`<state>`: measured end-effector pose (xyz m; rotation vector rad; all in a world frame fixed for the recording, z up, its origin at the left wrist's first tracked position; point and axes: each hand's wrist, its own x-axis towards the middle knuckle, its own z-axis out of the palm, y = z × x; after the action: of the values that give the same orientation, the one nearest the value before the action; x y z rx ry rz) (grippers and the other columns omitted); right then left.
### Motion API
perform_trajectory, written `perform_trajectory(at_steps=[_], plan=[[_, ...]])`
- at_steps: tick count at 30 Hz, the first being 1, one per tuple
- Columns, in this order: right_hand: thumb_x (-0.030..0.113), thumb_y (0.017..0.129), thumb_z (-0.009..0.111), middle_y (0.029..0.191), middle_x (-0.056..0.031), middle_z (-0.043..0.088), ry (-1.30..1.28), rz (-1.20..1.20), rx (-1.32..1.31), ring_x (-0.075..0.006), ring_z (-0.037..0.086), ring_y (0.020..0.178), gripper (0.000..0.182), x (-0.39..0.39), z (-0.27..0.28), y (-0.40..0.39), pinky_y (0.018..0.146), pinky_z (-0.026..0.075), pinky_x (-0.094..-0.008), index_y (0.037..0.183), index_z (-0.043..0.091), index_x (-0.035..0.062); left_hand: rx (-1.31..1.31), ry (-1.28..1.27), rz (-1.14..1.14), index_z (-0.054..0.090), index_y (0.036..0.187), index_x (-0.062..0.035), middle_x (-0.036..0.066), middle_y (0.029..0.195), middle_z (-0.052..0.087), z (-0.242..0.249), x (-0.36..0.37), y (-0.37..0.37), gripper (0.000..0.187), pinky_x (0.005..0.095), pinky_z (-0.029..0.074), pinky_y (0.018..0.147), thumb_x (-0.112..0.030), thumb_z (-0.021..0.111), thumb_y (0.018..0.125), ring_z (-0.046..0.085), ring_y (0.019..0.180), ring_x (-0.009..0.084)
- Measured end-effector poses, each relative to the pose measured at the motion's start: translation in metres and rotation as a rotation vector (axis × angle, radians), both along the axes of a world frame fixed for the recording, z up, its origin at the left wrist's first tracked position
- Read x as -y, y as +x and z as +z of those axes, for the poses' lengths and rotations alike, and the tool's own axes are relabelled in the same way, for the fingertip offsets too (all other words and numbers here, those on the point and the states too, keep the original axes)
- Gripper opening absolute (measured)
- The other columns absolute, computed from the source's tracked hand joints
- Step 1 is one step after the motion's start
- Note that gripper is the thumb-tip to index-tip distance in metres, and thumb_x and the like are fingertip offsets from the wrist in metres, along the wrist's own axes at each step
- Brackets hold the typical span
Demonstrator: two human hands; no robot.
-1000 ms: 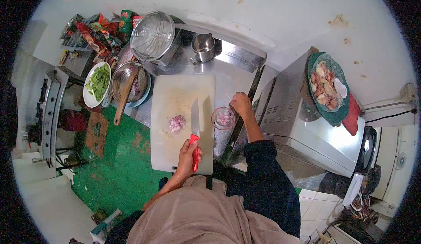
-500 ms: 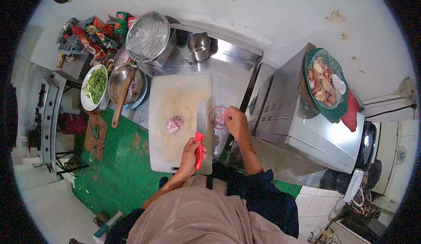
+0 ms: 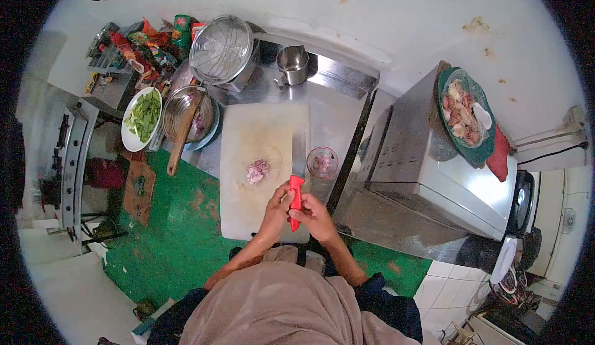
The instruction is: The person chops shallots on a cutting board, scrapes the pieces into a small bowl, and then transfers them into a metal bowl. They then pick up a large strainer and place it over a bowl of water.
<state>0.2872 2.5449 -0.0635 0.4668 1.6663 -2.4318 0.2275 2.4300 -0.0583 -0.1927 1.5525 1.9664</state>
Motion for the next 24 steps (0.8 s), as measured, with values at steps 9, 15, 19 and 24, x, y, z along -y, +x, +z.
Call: perform_trajectory(at_steps=[9, 15, 19, 24], plan=[[0.001, 0.074, 0.055, 0.077, -0.0125, 0.061, -0.092, -0.236, 0.190, -0.0119, 0.048, 0.043, 0.043, -0.011, 0.010, 0.028, 0.035, 0.034, -0.0227, 0.114, 0.039, 0.0073, -0.413, -0.765, 0.405, 0.053, 0.115, -0.0016, 0.011, 0.114, 0.055, -0.131, 0.194, -0.029, 0.045, 0.0361, 0.037, 0.096, -0.033, 0.064, 0.085, 0.050, 0.106, 0.0239], [0.009, 0.082, 0.054, 0.066, -0.0049, 0.054, -0.102, -0.370, 0.235, -0.0093, 0.043, 0.041, 0.034, 0.010, 0.011, 0.039, 0.035, 0.033, -0.0212, 0.115, 0.045, 0.0071, 0.350, -0.062, 0.016, 0.057, 0.111, -0.0022, 0.009, 0.101, 0.063, -0.123, 0.218, -0.037, 0.042, 0.0349, 0.050, 0.082, -0.019, 0.073, 0.076, 0.061, 0.090, 0.0206], [0.013, 0.087, 0.052, 0.064, -0.0019, 0.054, -0.077, -0.410, 0.210, -0.0064, 0.041, 0.040, 0.021, 0.028, 0.021, 0.045, 0.033, 0.028, -0.0200, 0.107, 0.045, 0.0103, 0.299, -0.110, -0.107, 0.057, 0.111, -0.0011, 0.011, 0.103, 0.065, -0.105, 0.207, -0.039, 0.044, 0.0369, 0.053, 0.078, -0.015, 0.075, 0.073, 0.064, 0.088, 0.0214], [0.025, 0.093, 0.051, 0.065, -0.0009, 0.055, -0.006, -0.438, 0.232, -0.0048, 0.043, 0.041, 0.026, 0.040, 0.025, 0.067, 0.034, 0.029, -0.0184, 0.112, 0.046, 0.0089, 0.182, -0.173, -0.095, 0.054, 0.113, 0.0008, 0.013, 0.099, 0.065, -0.106, 0.211, -0.030, 0.047, 0.0383, 0.054, 0.075, -0.012, 0.074, 0.072, 0.065, 0.086, 0.0238]])
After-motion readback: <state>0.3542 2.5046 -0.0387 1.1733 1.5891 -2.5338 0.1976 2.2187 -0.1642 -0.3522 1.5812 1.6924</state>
